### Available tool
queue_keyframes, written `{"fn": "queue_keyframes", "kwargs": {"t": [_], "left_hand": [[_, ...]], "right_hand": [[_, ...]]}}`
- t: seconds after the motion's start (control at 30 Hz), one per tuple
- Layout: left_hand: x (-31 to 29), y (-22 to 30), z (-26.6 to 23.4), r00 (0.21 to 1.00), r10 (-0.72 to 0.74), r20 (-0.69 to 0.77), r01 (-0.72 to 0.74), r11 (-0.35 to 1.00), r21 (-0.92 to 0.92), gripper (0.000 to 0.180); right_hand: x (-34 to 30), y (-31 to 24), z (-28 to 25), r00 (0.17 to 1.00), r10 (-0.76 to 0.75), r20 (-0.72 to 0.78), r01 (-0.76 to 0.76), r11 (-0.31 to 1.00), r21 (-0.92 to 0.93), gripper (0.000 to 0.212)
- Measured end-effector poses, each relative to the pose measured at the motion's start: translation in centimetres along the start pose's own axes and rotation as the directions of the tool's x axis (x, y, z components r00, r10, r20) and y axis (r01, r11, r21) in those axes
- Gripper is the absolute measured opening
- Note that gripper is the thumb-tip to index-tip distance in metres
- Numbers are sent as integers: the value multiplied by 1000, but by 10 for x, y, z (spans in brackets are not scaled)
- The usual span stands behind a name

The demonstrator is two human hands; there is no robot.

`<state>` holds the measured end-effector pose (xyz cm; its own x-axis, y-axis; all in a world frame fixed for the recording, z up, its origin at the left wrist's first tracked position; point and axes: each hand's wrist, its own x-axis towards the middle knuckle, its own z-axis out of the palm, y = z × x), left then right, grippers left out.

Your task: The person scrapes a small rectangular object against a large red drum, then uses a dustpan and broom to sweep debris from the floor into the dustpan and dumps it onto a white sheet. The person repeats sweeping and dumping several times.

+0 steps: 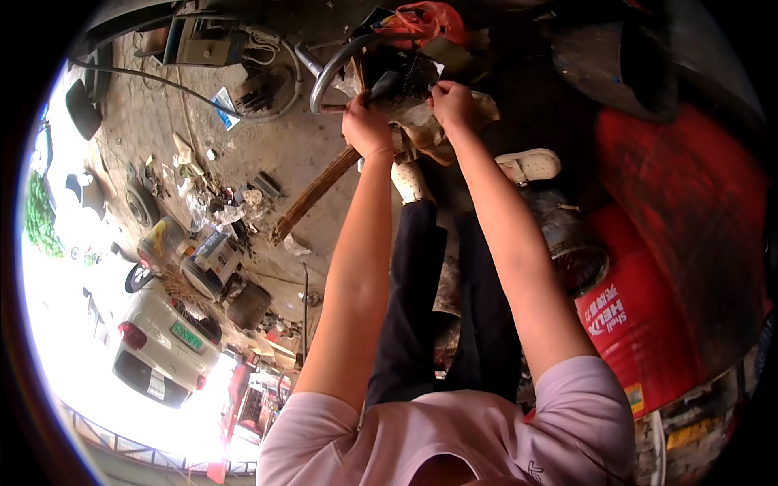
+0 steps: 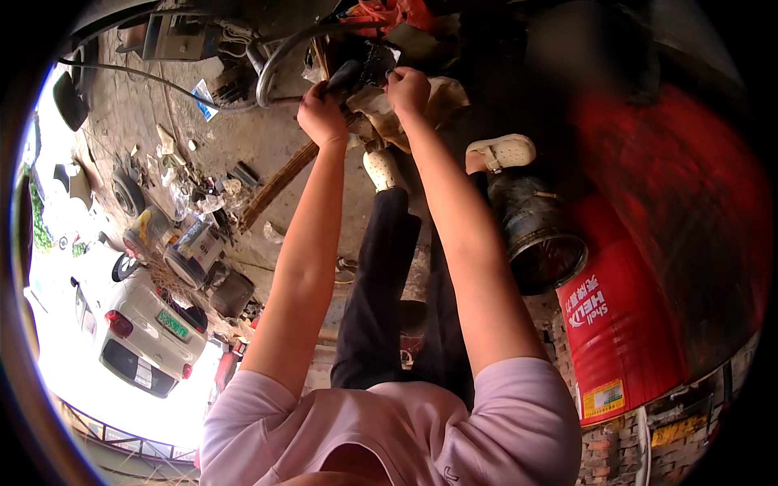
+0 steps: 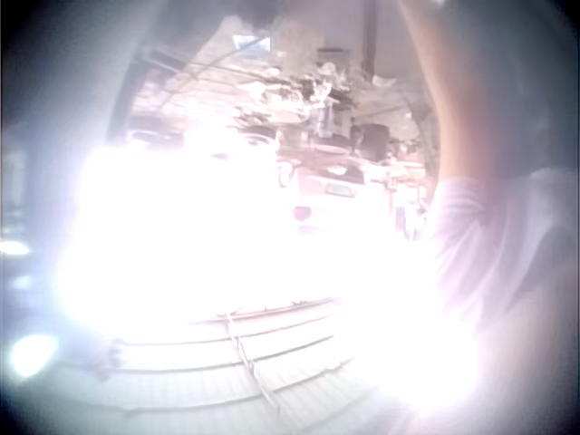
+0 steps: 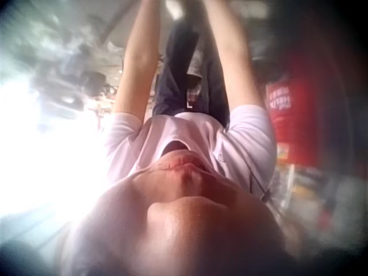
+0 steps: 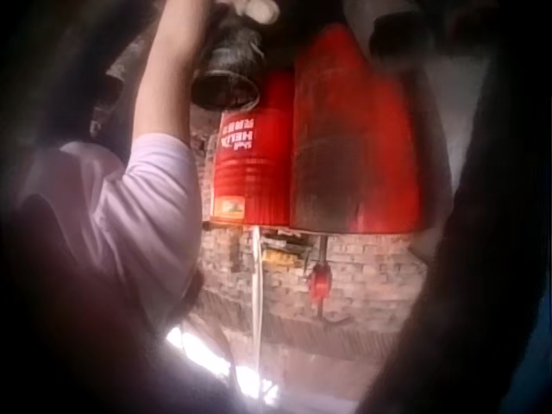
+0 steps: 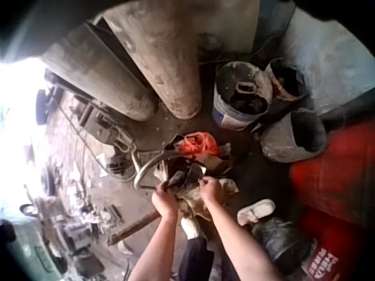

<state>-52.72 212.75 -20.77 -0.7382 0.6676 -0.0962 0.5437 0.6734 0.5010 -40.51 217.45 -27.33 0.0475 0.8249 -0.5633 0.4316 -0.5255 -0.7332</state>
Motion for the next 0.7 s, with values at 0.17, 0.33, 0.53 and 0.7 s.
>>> {"fn": "queue_keyframes", "kwargs": {"t": [0.17, 0.33, 0.53, 0.7], "left_hand": [[-16, 15, -24, 990, -136, -29, 126, 965, -230, 25], [-29, 51, -76, 949, -256, 183, 308, 637, -707, 24], [-65, 257, -206, 916, 107, 386, 308, 427, -850, 27], [-105, 432, -275, 778, 520, 353, 115, 433, -894, 25]], "right_hand": [[-35, -35, -33, 988, 102, 117, -125, 968, 217, 16], [-96, -136, -107, 986, -100, 131, 86, 991, 106, 18], [-210, -294, -298, 949, -273, -156, 297, 942, 156, 13], [-266, -371, -459, 854, -418, -310, 466, 879, 97, 12]]}}
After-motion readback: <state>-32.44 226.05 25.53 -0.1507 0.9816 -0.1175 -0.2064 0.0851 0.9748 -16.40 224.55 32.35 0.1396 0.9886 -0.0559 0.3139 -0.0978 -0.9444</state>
